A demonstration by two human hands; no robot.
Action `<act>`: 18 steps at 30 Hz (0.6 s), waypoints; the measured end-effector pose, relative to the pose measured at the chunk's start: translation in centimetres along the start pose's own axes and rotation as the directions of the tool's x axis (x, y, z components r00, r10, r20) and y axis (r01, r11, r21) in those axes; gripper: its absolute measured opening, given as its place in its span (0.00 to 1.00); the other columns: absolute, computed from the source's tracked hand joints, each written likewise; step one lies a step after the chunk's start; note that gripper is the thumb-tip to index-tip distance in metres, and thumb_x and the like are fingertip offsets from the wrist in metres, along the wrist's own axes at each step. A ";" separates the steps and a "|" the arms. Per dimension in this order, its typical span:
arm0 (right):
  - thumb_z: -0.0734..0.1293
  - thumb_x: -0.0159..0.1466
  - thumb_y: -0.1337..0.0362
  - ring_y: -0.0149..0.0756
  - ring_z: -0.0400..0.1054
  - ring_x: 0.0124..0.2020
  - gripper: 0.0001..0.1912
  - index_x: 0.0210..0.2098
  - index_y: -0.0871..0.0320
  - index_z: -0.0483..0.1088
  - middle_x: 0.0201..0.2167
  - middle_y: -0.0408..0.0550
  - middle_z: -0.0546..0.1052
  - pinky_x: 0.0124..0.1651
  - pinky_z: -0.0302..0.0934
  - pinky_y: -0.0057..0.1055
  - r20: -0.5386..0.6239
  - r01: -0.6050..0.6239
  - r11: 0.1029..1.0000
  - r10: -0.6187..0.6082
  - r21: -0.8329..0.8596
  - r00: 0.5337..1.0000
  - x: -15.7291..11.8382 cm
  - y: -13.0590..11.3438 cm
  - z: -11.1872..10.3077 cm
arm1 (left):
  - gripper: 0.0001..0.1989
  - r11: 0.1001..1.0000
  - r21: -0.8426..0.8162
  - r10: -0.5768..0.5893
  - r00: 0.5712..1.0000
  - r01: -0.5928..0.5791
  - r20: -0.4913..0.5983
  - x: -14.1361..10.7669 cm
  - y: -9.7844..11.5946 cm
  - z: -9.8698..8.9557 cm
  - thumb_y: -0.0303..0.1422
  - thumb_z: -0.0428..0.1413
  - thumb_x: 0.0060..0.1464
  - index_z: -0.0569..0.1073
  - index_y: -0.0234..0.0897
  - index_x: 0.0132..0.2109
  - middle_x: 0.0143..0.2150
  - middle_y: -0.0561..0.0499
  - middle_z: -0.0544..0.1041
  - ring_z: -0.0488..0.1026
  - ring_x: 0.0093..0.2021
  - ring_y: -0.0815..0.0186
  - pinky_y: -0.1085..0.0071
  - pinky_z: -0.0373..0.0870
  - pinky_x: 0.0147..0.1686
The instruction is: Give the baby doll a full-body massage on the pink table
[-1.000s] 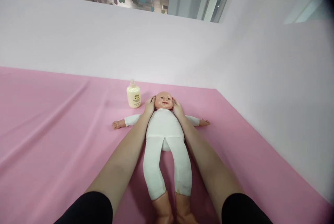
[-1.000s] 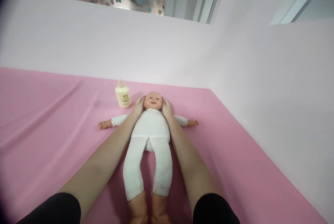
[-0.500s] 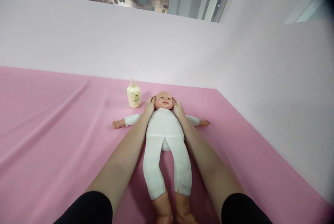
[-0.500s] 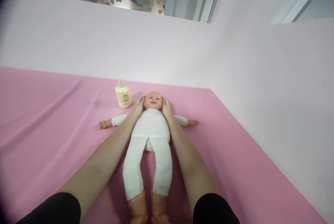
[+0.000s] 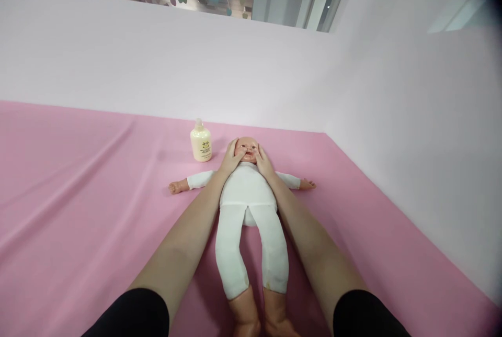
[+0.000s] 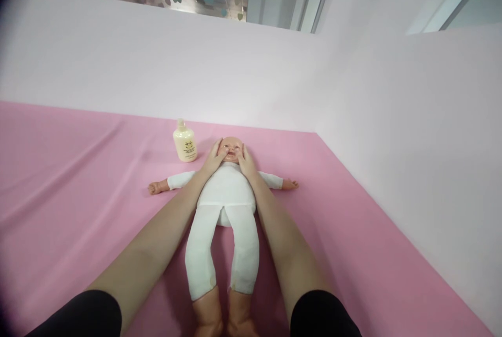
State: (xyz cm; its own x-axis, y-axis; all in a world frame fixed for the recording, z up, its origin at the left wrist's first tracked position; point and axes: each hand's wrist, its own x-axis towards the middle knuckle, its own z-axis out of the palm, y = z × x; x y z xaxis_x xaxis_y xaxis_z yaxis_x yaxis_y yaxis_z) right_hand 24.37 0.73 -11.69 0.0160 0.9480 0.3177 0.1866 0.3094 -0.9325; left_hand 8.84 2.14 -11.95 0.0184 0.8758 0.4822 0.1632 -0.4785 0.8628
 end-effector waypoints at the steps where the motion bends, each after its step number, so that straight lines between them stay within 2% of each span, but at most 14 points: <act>1: 0.58 0.61 0.42 0.40 0.52 0.66 0.37 0.62 0.59 0.58 0.64 0.50 0.60 0.68 0.43 0.39 -0.015 0.002 1.000 -0.001 0.002 1.000 0.1 0.0 0.0 | 0.30 1.000 -0.003 -0.004 1.000 0.004 -0.003 0.0 0.0 0.0 0.44 0.54 0.55 0.61 0.39 0.62 0.66 0.43 0.59 0.53 0.66 0.59 0.64 0.46 0.65; 4: 0.53 0.64 0.44 0.37 0.55 0.64 0.32 0.57 0.59 0.64 0.60 0.50 0.65 0.67 0.45 0.38 -0.058 0.030 0.999 -0.029 0.023 0.998 0.3 0.1 0.2 | 0.27 0.999 -0.031 -0.024 0.999 0.023 -0.029 0.2 -0.4 0.0 0.46 0.49 0.59 0.63 0.36 0.60 0.65 0.42 0.60 0.53 0.67 0.60 0.64 0.45 0.66; 6: 0.51 0.66 0.46 0.37 0.61 0.60 0.29 0.53 0.59 0.68 0.55 0.50 0.71 0.65 0.49 0.37 -0.078 0.033 0.998 -0.030 0.048 0.997 0.4 0.2 0.2 | 0.25 0.992 -0.075 -0.104 0.991 0.098 -0.079 0.5 -0.9 0.0 0.45 0.46 0.60 0.64 0.35 0.59 0.64 0.41 0.62 0.55 0.66 0.59 0.62 0.48 0.65; 9: 0.52 0.66 0.49 0.39 0.69 0.50 0.25 0.43 0.59 0.72 0.46 0.51 0.77 0.57 0.59 0.38 -0.082 -0.021 0.997 0.027 0.070 0.996 0.5 0.3 0.0 | 0.22 0.960 -0.146 -0.263 0.950 0.240 -0.166 1.1 -1.5 0.2 0.42 0.47 0.60 0.67 0.34 0.56 0.59 0.40 0.69 0.63 0.61 0.56 0.58 0.56 0.61; 11: 0.53 0.65 0.51 0.39 0.71 0.44 0.23 0.37 0.59 0.73 0.41 0.51 0.78 0.52 0.63 0.38 -0.086 -0.055 0.998 0.058 0.043 0.995 0.6 0.3 -0.1 | 0.19 0.946 -0.165 -0.309 0.932 0.279 -0.191 1.3 -1.6 0.2 0.40 0.48 0.60 0.69 0.34 0.53 0.54 0.40 0.73 0.68 0.56 0.55 0.56 0.60 0.58; 13: 0.54 0.65 0.51 0.39 0.72 0.41 0.22 0.33 0.58 0.72 0.38 0.50 0.79 0.50 0.63 0.37 -0.103 -0.073 0.997 0.072 -0.008 0.992 0.5 0.3 -0.2 | 0.17 0.954 -0.133 -0.291 0.936 0.269 -0.198 1.2 -1.5 0.1 0.39 0.47 0.60 0.70 0.34 0.50 0.51 0.40 0.74 0.69 0.54 0.55 0.57 0.62 0.57; 15: 0.53 0.65 0.50 0.39 0.71 0.42 0.23 0.33 0.57 0.73 0.38 0.50 0.79 0.52 0.62 0.36 -0.123 -0.062 0.997 0.056 -0.047 0.991 0.4 0.2 -0.3 | 0.17 0.976 -0.066 -0.218 0.952 0.208 -0.214 0.9 -1.2 -0.1 0.39 0.48 0.60 0.70 0.34 0.51 0.53 0.40 0.72 0.68 0.55 0.57 0.59 0.61 0.57; 18: 0.56 0.63 0.47 0.41 0.68 0.52 0.24 0.44 0.57 0.72 0.48 0.52 0.76 0.58 0.56 0.37 -0.168 -0.003 0.998 -0.007 -0.060 0.986 0.1 -0.2 -0.2 | 0.22 0.996 0.020 -0.080 0.978 0.086 -0.190 0.4 -0.8 -0.2 0.42 0.52 0.57 0.66 0.36 0.55 0.59 0.41 0.66 0.63 0.59 0.57 0.62 0.58 0.59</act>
State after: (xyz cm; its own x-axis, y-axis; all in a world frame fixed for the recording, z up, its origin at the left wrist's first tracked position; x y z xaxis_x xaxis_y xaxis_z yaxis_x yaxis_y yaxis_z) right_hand 24.53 0.79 -11.44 0.1800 0.9198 0.3486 0.2447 0.3014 -0.9216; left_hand 8.50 2.86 -12.45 -0.1827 0.8834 0.4315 0.1843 -0.4003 0.8976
